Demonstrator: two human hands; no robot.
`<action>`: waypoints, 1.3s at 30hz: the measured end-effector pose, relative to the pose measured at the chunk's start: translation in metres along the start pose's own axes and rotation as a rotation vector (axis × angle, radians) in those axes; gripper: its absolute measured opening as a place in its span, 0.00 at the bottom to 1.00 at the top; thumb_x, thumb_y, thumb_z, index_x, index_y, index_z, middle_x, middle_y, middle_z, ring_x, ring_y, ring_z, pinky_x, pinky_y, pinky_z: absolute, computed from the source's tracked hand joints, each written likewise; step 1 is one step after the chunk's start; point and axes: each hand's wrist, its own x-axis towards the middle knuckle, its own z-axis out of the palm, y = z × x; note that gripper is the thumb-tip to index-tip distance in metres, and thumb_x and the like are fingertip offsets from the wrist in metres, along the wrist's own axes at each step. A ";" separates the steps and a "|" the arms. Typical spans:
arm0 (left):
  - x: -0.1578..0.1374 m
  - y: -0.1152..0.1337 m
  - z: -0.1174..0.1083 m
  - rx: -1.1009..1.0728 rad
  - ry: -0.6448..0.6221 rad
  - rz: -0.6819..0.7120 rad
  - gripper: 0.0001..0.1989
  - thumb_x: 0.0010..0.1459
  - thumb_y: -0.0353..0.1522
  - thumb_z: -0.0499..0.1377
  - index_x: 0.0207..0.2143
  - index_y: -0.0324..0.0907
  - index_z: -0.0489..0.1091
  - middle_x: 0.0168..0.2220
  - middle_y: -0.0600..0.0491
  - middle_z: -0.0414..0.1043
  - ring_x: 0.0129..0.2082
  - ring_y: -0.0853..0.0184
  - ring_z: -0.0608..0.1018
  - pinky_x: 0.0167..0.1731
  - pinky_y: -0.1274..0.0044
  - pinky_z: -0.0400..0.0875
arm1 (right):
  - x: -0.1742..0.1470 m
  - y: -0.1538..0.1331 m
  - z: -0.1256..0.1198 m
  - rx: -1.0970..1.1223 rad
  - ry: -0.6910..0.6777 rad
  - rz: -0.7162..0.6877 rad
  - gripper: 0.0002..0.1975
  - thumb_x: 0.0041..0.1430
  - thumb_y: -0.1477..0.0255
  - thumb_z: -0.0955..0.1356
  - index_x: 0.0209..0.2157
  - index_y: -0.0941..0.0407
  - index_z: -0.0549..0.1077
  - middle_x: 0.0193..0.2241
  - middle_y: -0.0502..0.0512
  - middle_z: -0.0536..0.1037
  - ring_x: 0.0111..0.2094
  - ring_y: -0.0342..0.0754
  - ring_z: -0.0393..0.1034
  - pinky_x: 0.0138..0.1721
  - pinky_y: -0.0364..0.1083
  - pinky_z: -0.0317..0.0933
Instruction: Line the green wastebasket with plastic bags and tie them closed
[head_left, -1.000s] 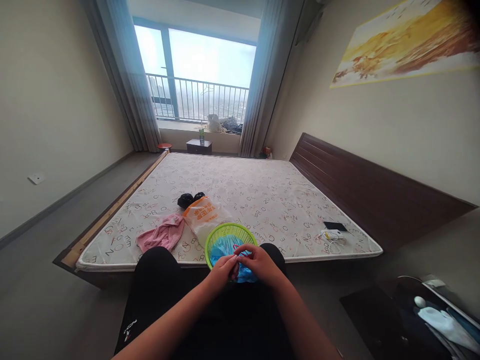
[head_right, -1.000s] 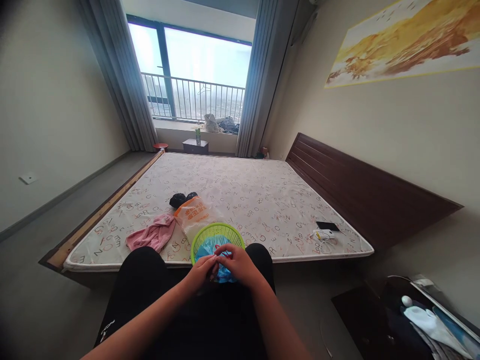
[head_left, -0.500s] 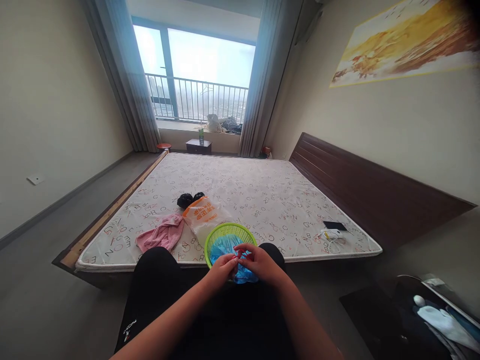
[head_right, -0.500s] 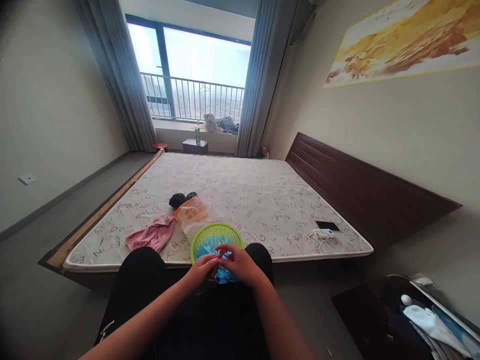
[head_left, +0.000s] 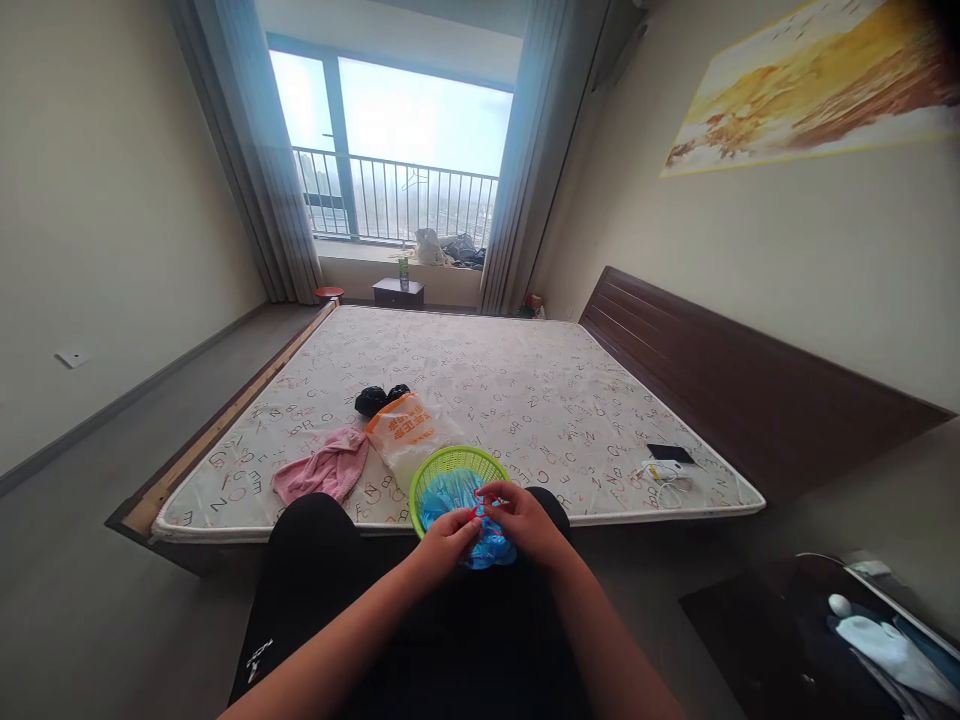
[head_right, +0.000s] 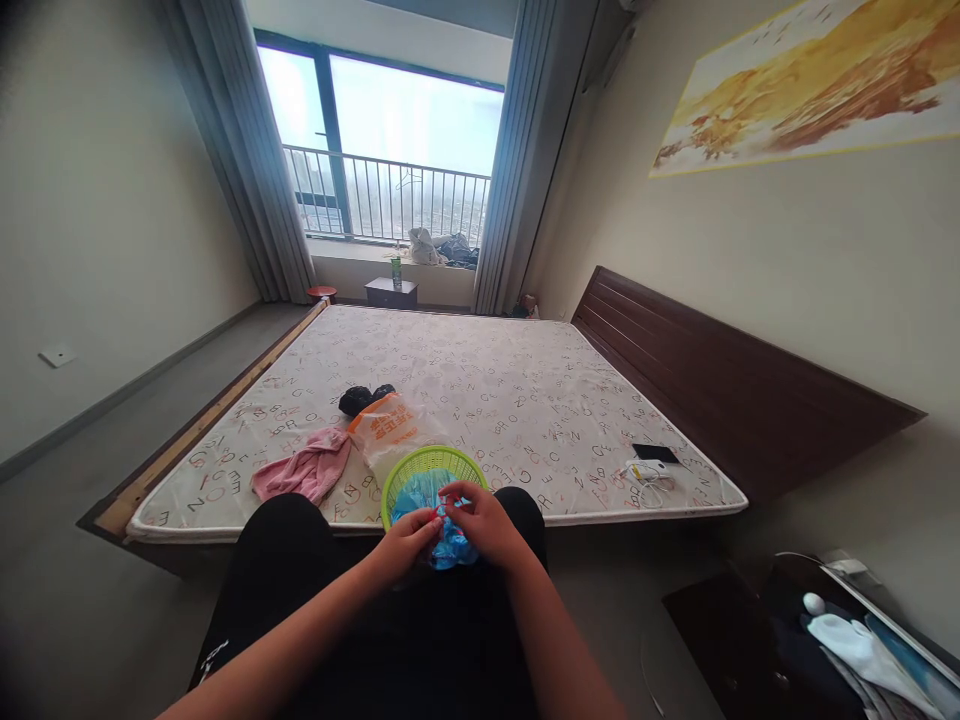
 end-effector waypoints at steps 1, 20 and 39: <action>0.000 -0.001 0.000 0.007 0.001 0.008 0.25 0.57 0.53 0.63 0.33 0.39 0.69 0.21 0.60 0.60 0.21 0.75 0.62 0.24 0.79 0.56 | 0.001 0.001 0.000 0.040 0.031 0.013 0.17 0.55 0.60 0.75 0.44 0.53 0.78 0.35 0.48 0.75 0.22 0.38 0.61 0.24 0.41 0.55; -0.010 0.011 -0.001 0.437 -0.029 0.188 0.13 0.65 0.35 0.54 0.39 0.42 0.78 0.31 0.53 0.74 0.31 0.66 0.73 0.36 0.75 0.66 | 0.010 0.010 0.005 0.318 0.287 0.101 0.16 0.46 0.64 0.74 0.36 0.54 0.70 0.20 0.40 0.62 0.17 0.36 0.42 0.18 0.40 0.39; -0.007 0.000 0.002 0.414 0.051 0.088 0.15 0.56 0.37 0.62 0.43 0.42 0.83 0.28 0.52 0.76 0.30 0.64 0.73 0.35 0.74 0.67 | 0.007 0.007 0.013 0.038 0.344 -0.053 0.16 0.59 0.54 0.68 0.38 0.52 0.72 0.19 0.44 0.65 0.22 0.46 0.61 0.27 0.46 0.58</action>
